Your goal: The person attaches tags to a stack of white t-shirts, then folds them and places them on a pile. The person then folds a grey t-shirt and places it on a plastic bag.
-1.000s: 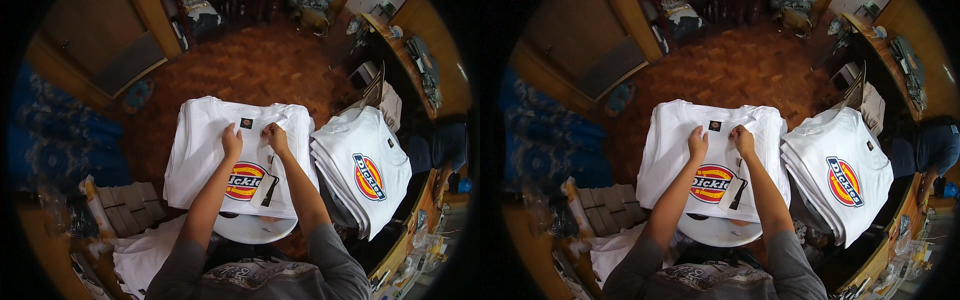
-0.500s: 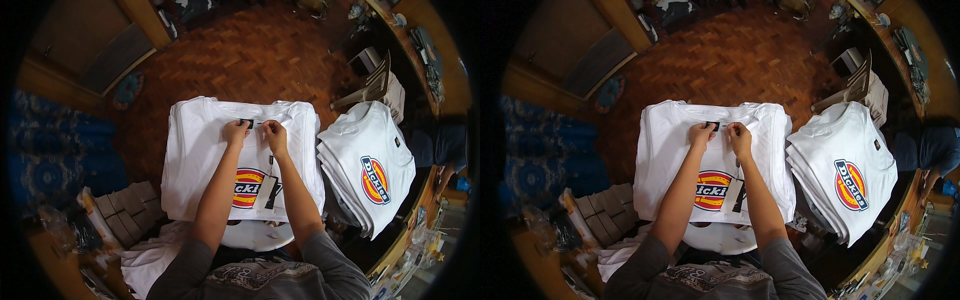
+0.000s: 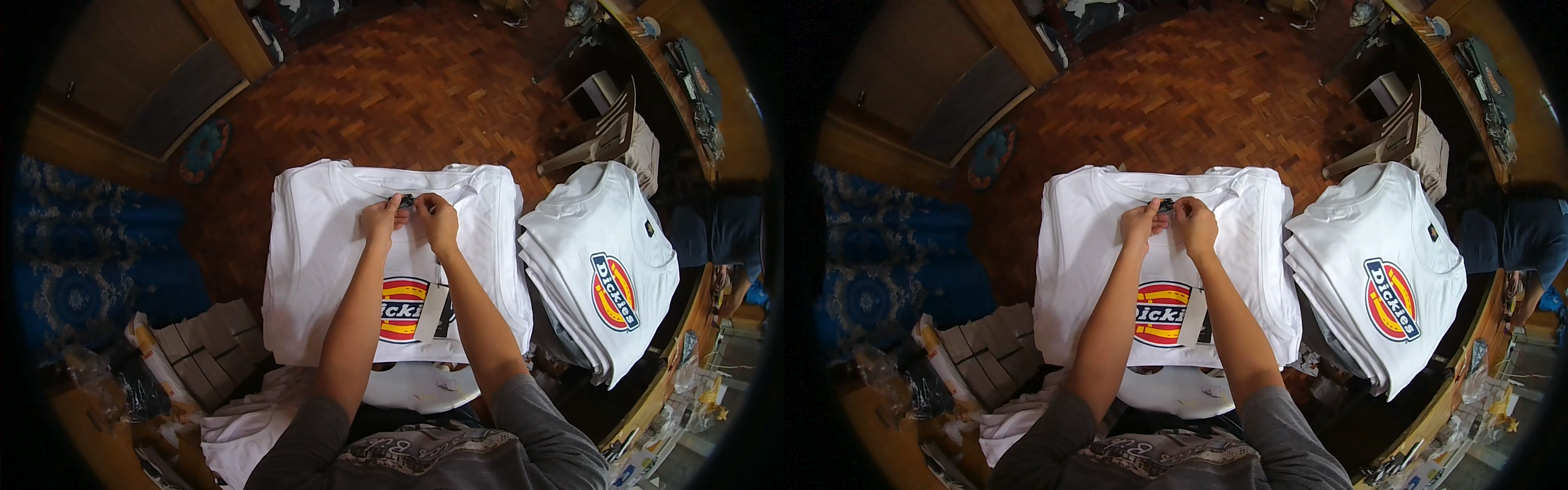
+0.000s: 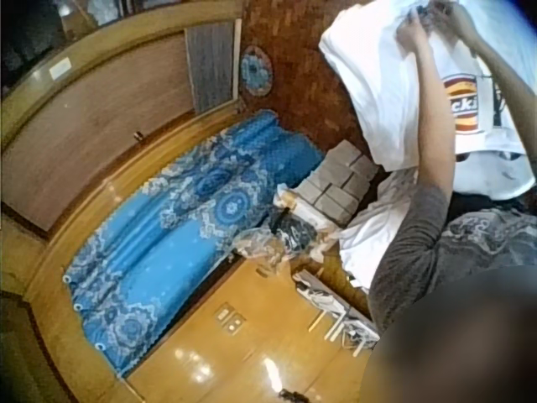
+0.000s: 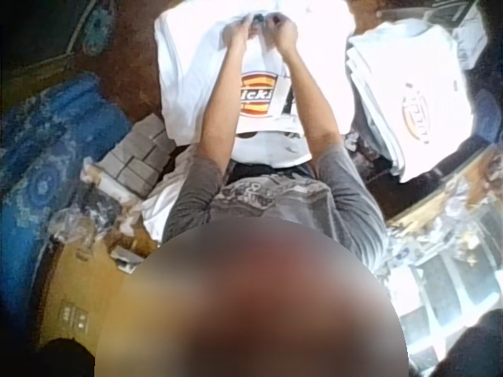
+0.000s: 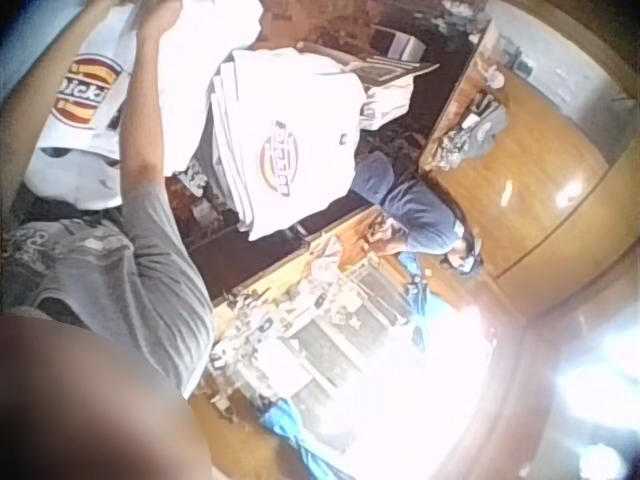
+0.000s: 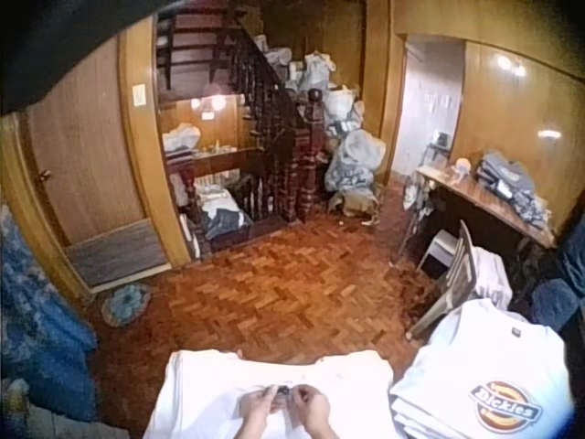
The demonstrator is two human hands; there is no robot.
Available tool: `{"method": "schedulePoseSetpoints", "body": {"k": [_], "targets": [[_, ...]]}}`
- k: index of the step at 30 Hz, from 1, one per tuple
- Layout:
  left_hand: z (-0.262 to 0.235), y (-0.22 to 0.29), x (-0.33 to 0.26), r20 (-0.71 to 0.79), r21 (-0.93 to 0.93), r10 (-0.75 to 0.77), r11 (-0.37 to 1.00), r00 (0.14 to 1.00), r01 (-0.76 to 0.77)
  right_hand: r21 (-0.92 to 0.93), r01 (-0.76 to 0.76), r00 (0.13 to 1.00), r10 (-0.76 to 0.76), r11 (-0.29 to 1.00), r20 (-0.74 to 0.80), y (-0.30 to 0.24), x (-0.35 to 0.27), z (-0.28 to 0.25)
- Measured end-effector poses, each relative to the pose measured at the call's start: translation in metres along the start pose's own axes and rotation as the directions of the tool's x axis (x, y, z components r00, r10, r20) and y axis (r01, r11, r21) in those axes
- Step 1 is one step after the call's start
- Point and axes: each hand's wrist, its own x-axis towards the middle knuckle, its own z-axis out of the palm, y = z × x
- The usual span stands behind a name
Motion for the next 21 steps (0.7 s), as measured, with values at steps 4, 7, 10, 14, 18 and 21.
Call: {"method": "schedulePoseSetpoints", "body": {"k": [4,7,10,14,18,21], "targets": [[-0.002,-0.002,0.001,0.038,0.012,0.003,1.0,0.999,-0.004,-0.013,0.017,0.99,-0.015,1.0,0.137,-0.001,0.001,0.0],[-0.008,-0.012,0.013,0.028,0.055,0.005,0.998,1.0,-0.007,0.176,-0.073,0.951,0.015,0.982,0.309,0.004,0.002,0.007],[-0.009,0.002,0.003,0.099,-0.008,-0.059,0.998,0.993,0.06,0.339,-0.301,0.873,0.115,0.891,0.473,0.003,0.0,0.007],[-0.018,0.01,-0.001,0.181,-0.049,-0.108,0.992,0.977,0.119,0.39,-0.369,0.836,0.118,0.844,0.536,-0.009,-0.002,0.003],[-0.031,0.014,-0.005,0.141,-0.029,-0.109,0.993,0.984,0.114,0.338,-0.433,0.799,0.182,0.836,0.573,-0.017,0.0,-0.002],[-0.035,0.008,-0.004,0.111,-0.017,-0.059,0.998,0.992,0.061,0.321,-0.38,0.821,0.157,0.867,0.549,-0.012,0.0,0.004]]}}
